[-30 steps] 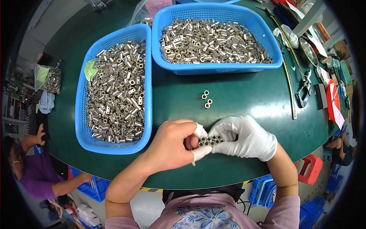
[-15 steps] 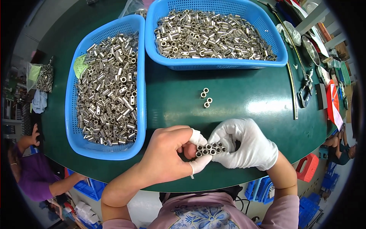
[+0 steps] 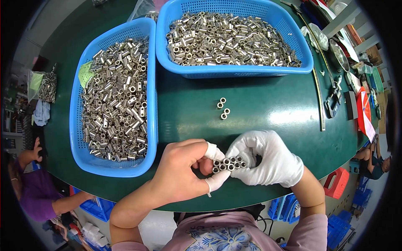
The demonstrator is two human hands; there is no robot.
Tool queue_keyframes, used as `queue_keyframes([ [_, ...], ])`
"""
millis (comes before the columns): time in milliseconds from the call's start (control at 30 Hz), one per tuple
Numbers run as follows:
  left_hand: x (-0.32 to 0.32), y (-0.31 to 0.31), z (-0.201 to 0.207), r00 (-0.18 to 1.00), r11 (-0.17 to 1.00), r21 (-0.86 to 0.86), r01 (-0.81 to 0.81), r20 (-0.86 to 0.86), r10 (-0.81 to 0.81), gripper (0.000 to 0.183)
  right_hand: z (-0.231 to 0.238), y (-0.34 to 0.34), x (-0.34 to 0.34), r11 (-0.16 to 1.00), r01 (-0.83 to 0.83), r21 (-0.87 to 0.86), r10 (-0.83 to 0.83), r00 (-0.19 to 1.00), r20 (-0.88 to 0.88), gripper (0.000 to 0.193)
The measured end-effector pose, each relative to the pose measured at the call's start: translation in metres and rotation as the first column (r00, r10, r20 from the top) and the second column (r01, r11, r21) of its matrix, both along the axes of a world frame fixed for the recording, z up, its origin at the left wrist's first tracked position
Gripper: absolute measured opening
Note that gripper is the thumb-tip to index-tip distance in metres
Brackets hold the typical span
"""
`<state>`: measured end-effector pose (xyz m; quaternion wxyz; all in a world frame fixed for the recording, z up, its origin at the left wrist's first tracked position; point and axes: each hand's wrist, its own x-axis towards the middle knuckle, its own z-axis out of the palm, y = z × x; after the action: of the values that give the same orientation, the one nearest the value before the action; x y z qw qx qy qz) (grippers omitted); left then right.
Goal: The person assembles and sorts small metal parts by hand, arranging them into specific patterns in plastic baskets and blue crates on a production line, using a caliper to measure the parts against a production sheet.
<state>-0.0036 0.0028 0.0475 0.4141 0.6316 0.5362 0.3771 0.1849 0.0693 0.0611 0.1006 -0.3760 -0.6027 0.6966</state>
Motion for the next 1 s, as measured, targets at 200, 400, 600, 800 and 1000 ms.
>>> queue_keyframes([
  [200, 0.0002, -0.0001, 0.0002, 1.0, 1.0, 0.016, -0.005, -0.01, 0.005, 0.025, -0.0002, -0.0006, 0.0001, 1.0, 0.002, -0.006, -0.002, 1.0, -0.012, 0.018],
  [400, 0.0005, 0.0002, -0.0004, 1.0, 1.0, 0.028, -0.003, -0.013, 0.003, 0.025, -0.0006, -0.0008, 0.0007, 1.0, 0.005, 0.001, -0.005, 1.0, -0.016, 0.018],
  [600, 0.0021, -0.0007, 0.0008, 1.0, 0.999, 0.033, -0.01, 0.001, 0.01, 0.023, -0.001, -0.001, 0.001, 1.0, 0.001, -0.002, -0.001, 1.0, -0.021, 0.018],
  [800, 0.0028, -0.0014, -0.0008, 1.0, 0.999, 0.037, -0.014, 0.018, 0.013, 0.021, -0.002, -0.0015, 0.0004, 1.0, 0.006, -0.016, -0.006, 1.0, -0.016, 0.019],
  [1000, 0.0023, 0.0, -0.0011, 1.0, 0.997, 0.072, 0.0, -0.023, 0.001, 0.024, -0.0006, -0.0008, 0.0016, 1.0, 0.004, -0.011, -0.004, 1.0, 0.008, 0.019],
])
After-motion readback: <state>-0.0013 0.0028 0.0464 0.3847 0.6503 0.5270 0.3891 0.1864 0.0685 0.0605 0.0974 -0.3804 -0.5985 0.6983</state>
